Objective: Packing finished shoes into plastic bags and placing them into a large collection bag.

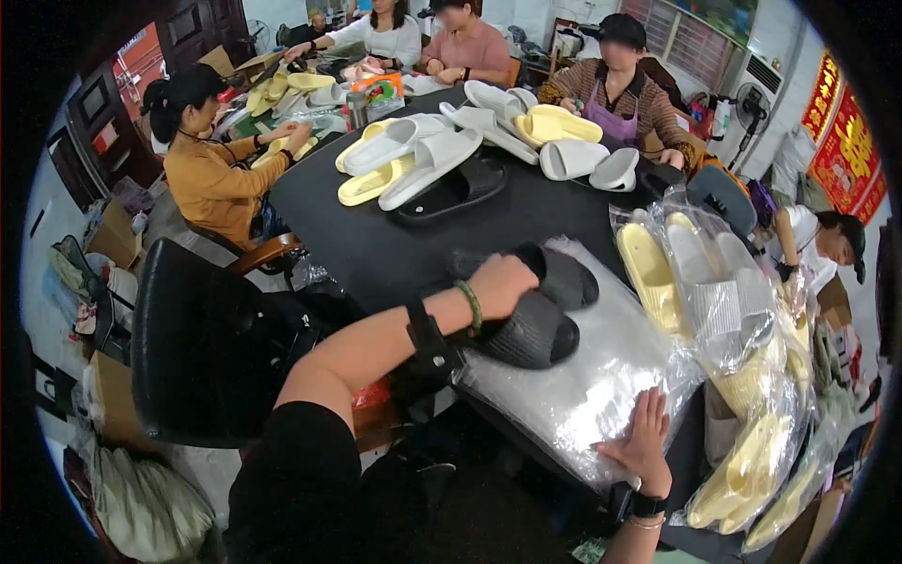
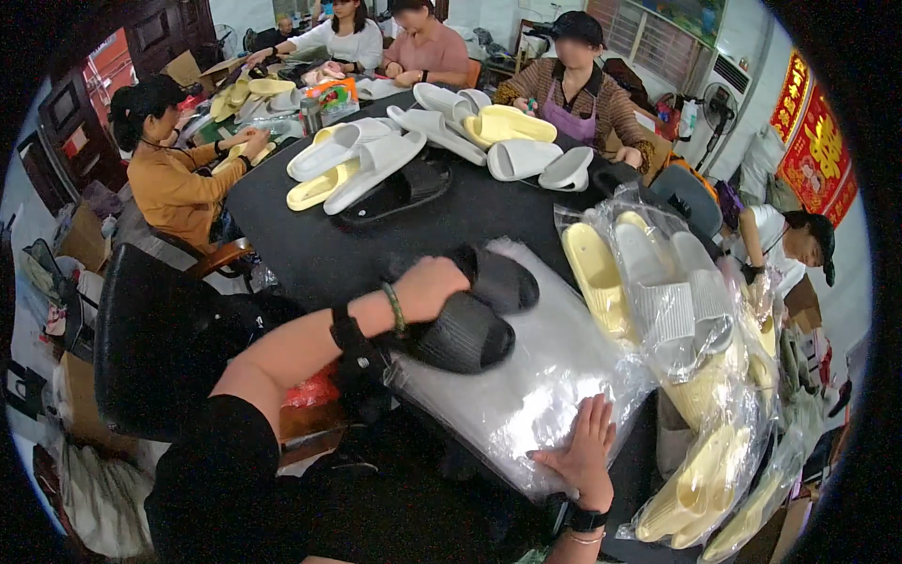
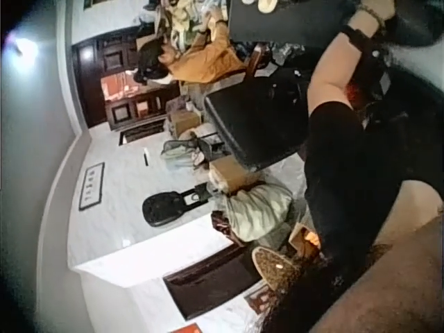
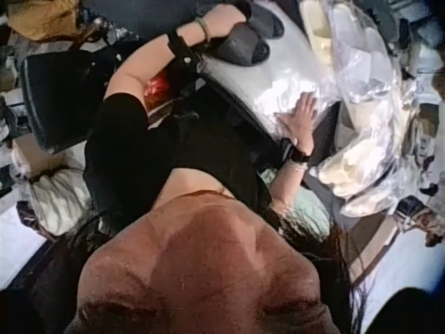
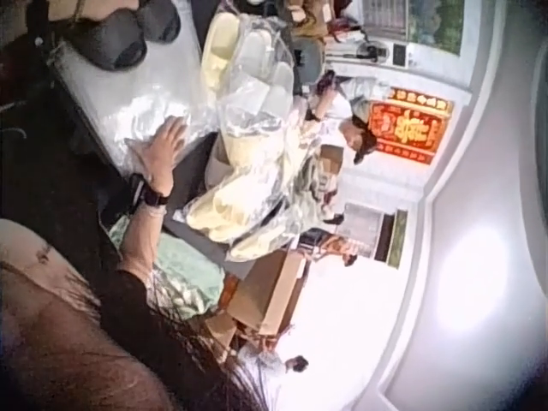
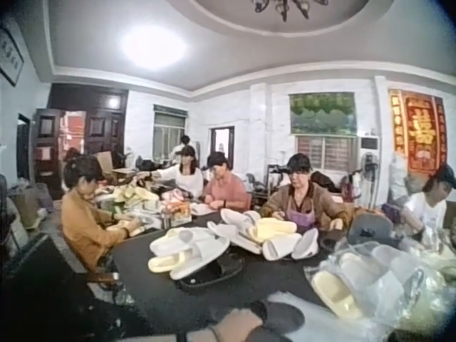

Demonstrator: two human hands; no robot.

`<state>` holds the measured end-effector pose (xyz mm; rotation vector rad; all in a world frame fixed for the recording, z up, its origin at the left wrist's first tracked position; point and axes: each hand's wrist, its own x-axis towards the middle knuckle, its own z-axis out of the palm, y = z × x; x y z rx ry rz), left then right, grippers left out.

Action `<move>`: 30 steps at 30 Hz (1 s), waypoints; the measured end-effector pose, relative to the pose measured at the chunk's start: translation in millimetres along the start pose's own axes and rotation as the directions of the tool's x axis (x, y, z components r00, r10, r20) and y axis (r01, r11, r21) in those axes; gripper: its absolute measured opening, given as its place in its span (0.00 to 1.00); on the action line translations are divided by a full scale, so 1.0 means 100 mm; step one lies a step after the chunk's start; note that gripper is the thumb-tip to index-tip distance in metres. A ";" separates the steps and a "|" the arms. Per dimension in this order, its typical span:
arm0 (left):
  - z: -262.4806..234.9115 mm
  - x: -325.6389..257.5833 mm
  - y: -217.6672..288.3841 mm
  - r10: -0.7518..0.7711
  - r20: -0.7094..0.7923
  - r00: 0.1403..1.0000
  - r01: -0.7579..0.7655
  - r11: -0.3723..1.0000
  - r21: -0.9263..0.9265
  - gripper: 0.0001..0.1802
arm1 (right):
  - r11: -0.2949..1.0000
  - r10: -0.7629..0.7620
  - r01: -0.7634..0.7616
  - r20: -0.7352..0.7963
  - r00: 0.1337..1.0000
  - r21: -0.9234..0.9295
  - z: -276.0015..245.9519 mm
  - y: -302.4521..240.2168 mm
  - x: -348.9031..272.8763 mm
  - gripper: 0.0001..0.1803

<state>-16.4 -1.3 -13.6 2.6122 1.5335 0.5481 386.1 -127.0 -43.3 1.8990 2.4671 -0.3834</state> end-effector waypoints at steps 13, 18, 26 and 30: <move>-1.65 0.31 -1.46 -0.556 -0.423 0.716 0.698 0.559 0.446 0.29 | 0.998 0.038 -0.038 0.007 0.999 0.043 0.00 -0.01 0.00 0.86; -0.77 -0.08 0.10 -0.039 -0.351 0.935 0.127 0.965 0.229 0.33 | 0.999 0.033 -0.034 0.027 0.999 0.023 0.01 0.03 -0.01 0.85; 0.43 -0.39 1.04 0.099 -0.099 0.990 -0.109 0.989 -0.099 0.37 | 1.000 0.007 -0.007 -0.014 1.000 0.010 0.02 0.00 0.03 0.84; 0.55 -0.47 1.00 0.043 0.054 0.998 -0.041 0.998 -0.045 0.38 | 0.999 0.005 -0.004 -0.014 1.000 0.042 0.02 0.00 0.01 0.82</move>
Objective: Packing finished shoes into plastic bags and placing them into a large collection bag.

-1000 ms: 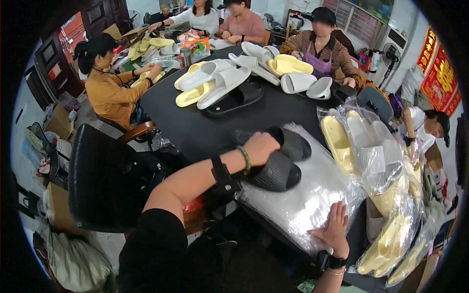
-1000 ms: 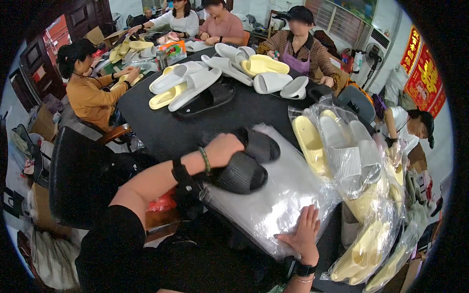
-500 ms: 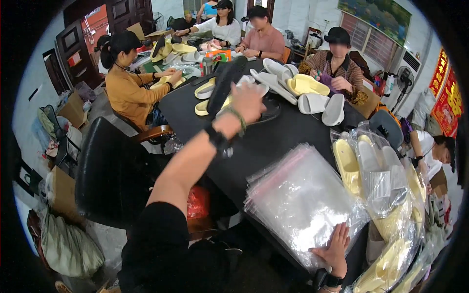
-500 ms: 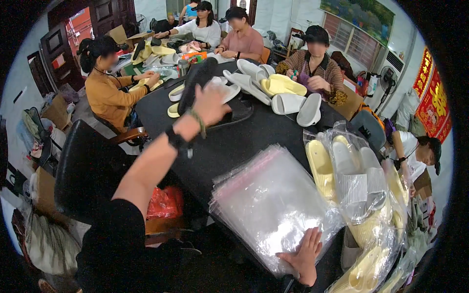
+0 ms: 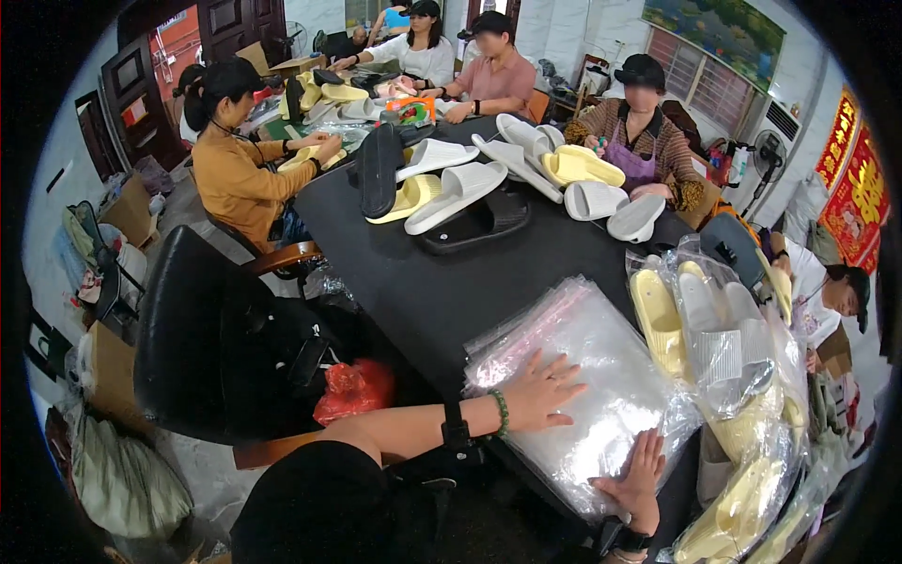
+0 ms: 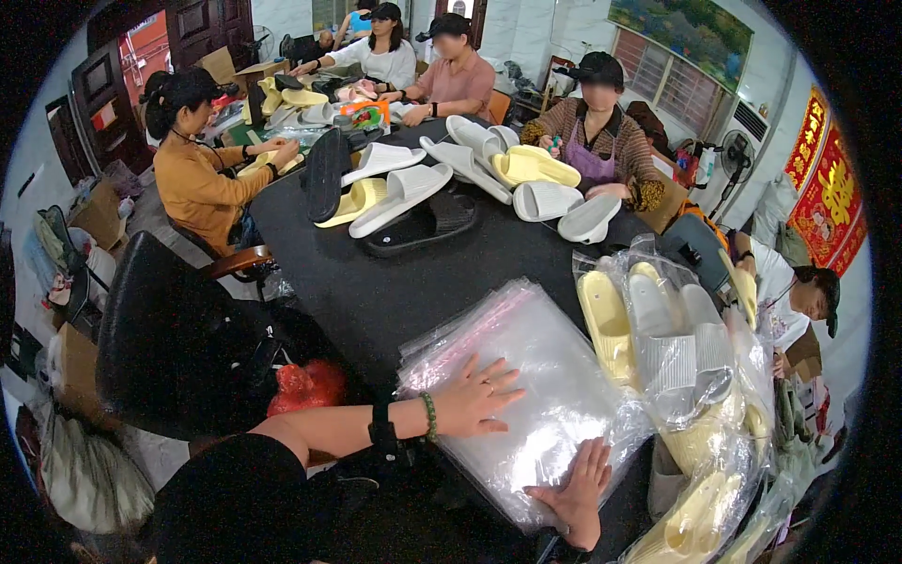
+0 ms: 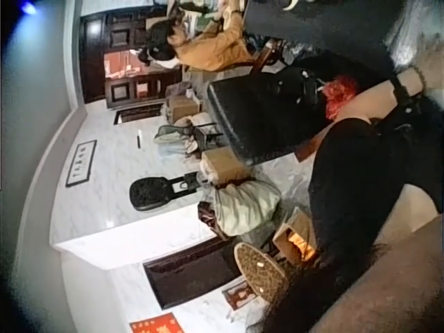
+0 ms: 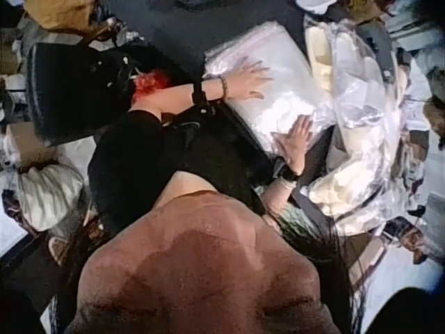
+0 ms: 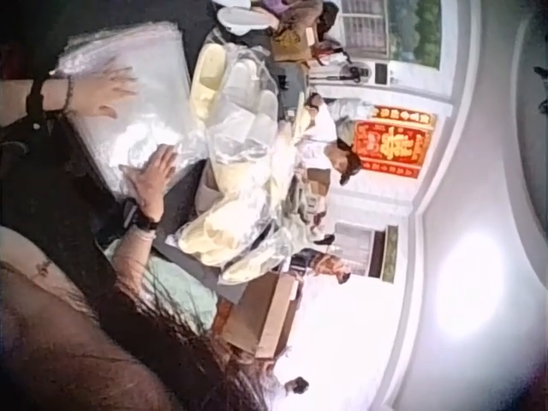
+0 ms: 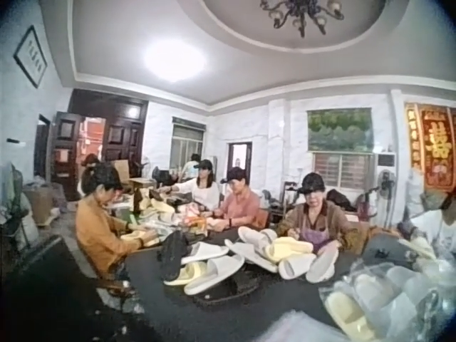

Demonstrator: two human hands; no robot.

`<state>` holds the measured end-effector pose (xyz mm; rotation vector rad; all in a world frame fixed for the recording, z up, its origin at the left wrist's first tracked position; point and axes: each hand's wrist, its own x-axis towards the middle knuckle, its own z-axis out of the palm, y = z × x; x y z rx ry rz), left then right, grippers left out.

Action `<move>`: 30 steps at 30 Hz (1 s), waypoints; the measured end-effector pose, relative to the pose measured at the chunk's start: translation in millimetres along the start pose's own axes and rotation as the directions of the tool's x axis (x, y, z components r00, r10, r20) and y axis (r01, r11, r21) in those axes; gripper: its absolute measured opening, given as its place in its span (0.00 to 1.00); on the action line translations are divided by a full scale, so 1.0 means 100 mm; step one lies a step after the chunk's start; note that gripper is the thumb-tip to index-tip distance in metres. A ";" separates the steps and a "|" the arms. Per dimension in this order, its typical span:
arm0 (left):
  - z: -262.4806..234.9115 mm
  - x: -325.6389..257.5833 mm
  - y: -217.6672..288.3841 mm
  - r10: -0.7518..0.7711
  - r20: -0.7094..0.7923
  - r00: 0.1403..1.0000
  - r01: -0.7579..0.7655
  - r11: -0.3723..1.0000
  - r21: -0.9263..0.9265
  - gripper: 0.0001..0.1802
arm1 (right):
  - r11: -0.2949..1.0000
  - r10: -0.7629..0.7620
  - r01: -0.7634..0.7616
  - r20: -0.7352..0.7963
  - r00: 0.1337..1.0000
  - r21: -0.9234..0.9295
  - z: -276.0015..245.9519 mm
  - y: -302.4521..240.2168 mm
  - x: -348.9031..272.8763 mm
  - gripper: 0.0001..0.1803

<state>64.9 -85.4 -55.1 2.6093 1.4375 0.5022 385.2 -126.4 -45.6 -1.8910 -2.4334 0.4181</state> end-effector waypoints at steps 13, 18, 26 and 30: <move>-0.08 -0.06 -0.05 -0.035 0.054 0.998 0.032 0.998 0.056 0.38 | 0.999 0.044 -0.044 -0.015 0.999 0.011 -0.06 0.00 -0.10 0.85; -0.15 -0.08 -0.17 -0.010 -0.014 1.000 0.010 0.998 0.064 0.37 | 1.000 -0.017 0.018 -0.076 0.997 0.005 -0.19 -0.21 0.06 0.77; -0.22 -0.02 -0.05 0.012 0.072 0.997 -0.019 0.995 0.097 0.40 | 0.940 -0.043 0.132 -0.274 0.961 0.315 -0.46 0.04 -0.32 0.59; -0.21 -0.06 -0.03 -0.008 0.055 0.998 0.003 0.996 0.091 0.39 | 1.000 0.016 -0.026 -0.737 0.676 -0.002 -1.05 0.00 -0.72 0.44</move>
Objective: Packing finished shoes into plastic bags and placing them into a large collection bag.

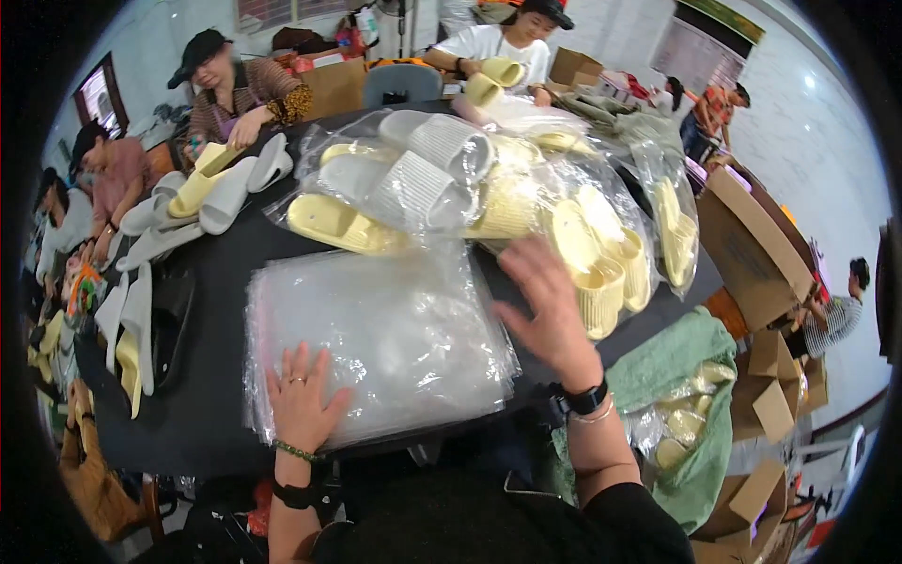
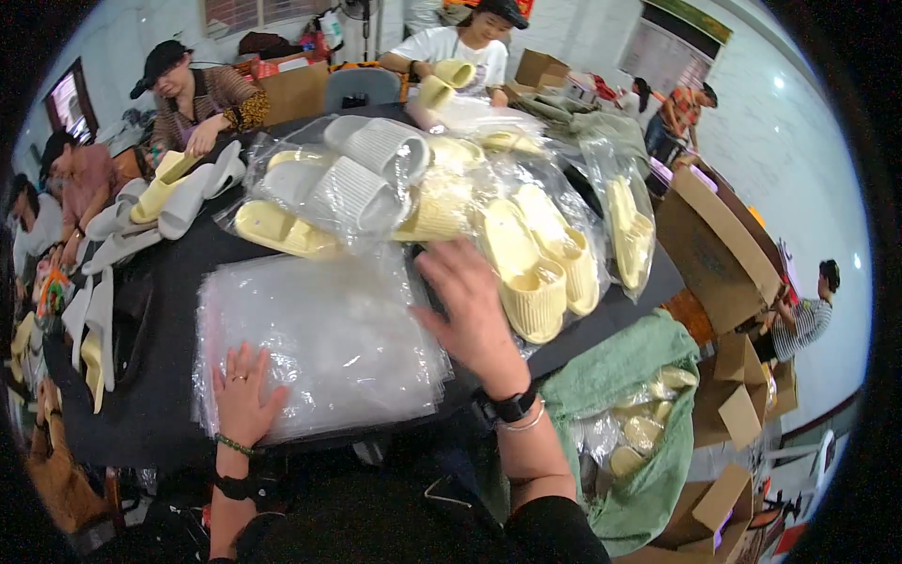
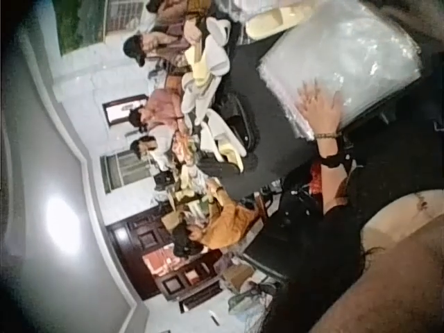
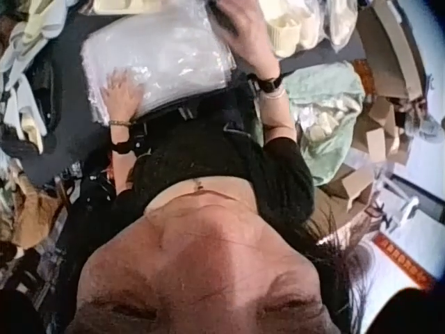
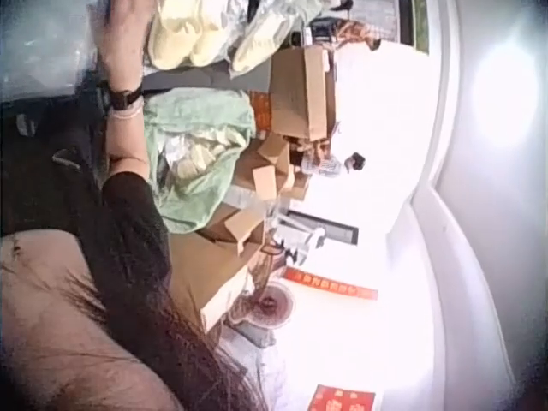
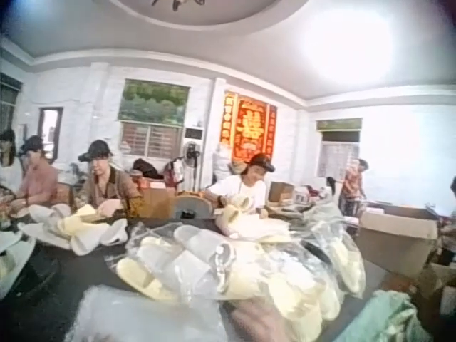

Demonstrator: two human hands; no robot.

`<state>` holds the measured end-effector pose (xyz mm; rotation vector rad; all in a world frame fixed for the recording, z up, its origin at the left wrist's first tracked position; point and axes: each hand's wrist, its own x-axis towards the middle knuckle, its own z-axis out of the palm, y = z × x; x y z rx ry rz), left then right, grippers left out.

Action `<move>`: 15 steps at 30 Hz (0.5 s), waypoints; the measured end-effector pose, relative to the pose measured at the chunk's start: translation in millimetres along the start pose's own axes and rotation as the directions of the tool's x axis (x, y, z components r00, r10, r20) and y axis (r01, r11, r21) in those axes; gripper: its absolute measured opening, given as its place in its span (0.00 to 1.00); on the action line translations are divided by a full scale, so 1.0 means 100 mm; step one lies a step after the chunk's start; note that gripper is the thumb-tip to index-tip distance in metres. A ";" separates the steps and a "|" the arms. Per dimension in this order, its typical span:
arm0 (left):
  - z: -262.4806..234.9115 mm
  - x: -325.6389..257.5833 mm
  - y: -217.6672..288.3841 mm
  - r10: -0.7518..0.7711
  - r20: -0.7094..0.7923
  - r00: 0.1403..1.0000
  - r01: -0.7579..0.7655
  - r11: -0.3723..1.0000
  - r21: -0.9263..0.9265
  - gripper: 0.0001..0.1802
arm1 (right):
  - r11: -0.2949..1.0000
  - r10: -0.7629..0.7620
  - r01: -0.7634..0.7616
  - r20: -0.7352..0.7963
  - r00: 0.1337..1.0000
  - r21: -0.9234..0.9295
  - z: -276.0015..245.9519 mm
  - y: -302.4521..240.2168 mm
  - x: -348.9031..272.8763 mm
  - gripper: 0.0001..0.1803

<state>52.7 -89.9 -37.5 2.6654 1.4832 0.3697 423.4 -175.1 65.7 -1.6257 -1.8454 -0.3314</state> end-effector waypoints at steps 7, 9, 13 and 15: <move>0.07 0.00 -0.04 0.027 -0.052 0.998 -0.026 1.000 0.017 0.39 | 0.656 0.613 -0.524 -0.021 0.789 -0.543 -0.31 0.38 -0.36 0.65; 0.07 0.01 -0.06 0.030 -0.059 0.998 -0.029 0.999 0.024 0.39 | 0.632 0.638 -0.545 -0.029 0.769 -0.550 -0.15 0.59 -0.55 0.64; 0.04 -0.04 -0.07 0.010 -0.064 0.998 -0.009 1.000 0.013 0.38 | 0.721 0.549 -0.554 -0.144 0.823 -0.417 -0.04 0.78 -0.67 0.52; 0.04 -0.04 -0.08 -0.005 -0.049 0.999 0.006 1.000 0.024 0.38 | 0.786 0.511 -0.558 -0.228 0.829 -0.265 -0.15 0.85 -0.66 0.41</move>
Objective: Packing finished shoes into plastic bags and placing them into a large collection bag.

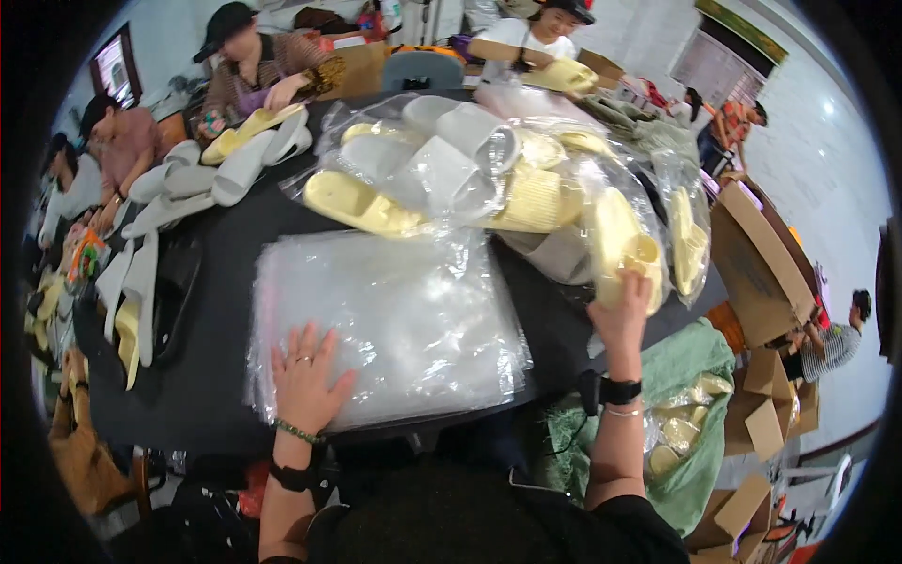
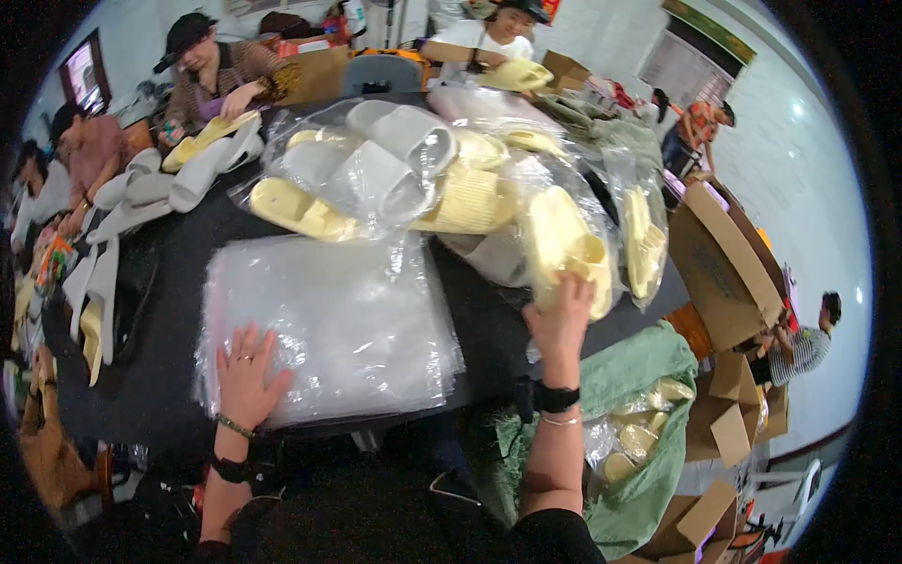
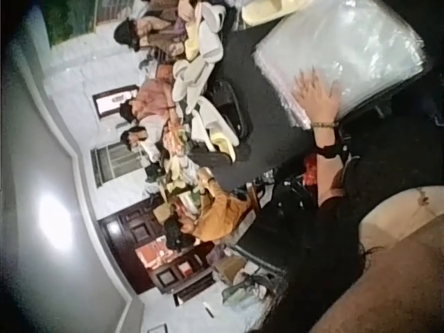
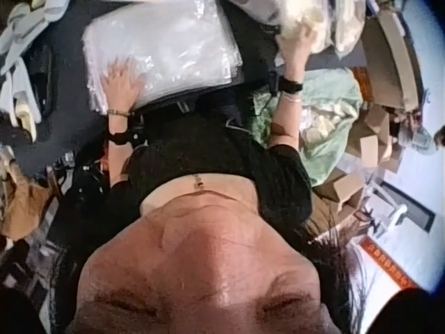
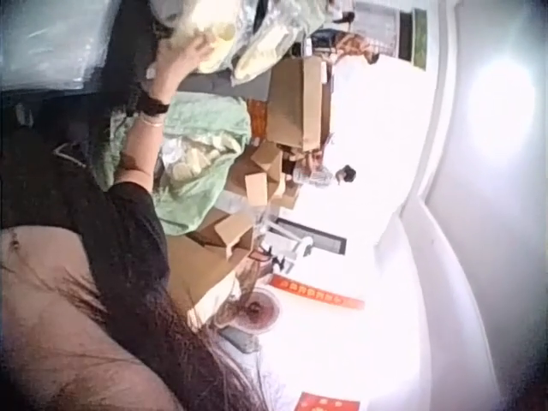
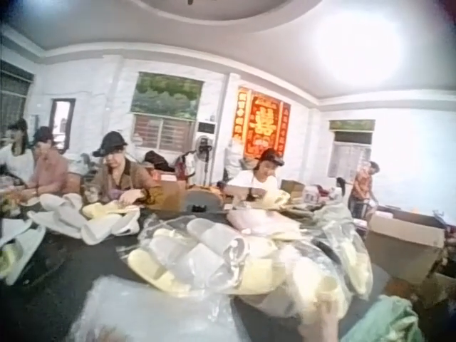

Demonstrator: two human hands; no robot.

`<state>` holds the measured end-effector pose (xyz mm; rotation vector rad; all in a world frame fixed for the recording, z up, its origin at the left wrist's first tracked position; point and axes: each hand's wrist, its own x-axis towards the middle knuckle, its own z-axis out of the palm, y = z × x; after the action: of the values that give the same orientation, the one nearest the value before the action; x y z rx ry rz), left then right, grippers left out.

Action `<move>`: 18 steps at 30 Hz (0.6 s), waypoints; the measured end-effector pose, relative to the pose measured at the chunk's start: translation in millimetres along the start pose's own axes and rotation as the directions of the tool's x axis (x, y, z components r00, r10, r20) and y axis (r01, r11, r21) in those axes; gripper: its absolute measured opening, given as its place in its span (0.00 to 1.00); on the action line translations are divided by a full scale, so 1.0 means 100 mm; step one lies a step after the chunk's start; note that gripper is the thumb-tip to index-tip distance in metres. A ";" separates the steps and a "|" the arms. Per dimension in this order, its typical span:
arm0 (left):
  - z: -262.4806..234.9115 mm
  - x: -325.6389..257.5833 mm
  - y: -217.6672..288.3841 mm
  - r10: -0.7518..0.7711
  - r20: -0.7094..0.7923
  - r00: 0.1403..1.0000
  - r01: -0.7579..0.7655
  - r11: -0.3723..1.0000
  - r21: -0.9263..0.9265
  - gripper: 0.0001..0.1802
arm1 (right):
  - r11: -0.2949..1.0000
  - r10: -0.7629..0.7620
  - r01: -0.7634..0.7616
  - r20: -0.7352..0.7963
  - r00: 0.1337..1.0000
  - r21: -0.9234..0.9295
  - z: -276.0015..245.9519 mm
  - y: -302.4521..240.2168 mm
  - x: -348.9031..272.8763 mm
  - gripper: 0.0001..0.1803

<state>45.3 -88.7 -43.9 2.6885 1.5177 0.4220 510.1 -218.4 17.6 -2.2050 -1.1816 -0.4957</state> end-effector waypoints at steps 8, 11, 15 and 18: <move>-0.03 0.04 0.05 -0.005 -0.010 1.000 0.005 1.000 0.007 0.38 | 0.958 -0.057 0.175 -0.446 0.893 0.228 -0.85 -0.53 0.14 0.27; -0.02 0.03 0.05 -0.013 -0.026 1.000 0.012 1.000 -0.028 0.38 | 0.941 -0.162 0.279 -0.471 0.867 0.190 -1.06 -1.15 -0.03 0.31; 0.04 -0.02 0.00 -0.024 -0.052 0.998 0.025 1.000 0.016 0.38 | 0.802 -0.546 0.573 -0.182 0.818 0.169 -0.90 -1.95 -0.31 0.42; 0.27 -0.01 -0.14 0.154 -0.100 0.983 -0.154 0.988 0.014 0.36 | 0.687 -0.724 0.632 0.259 0.639 0.359 -0.46 -2.29 -0.72 0.50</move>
<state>39.5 -78.8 -72.3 2.8414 1.3389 0.5676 276.5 -193.2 84.5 -1.6092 -2.2010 -0.1775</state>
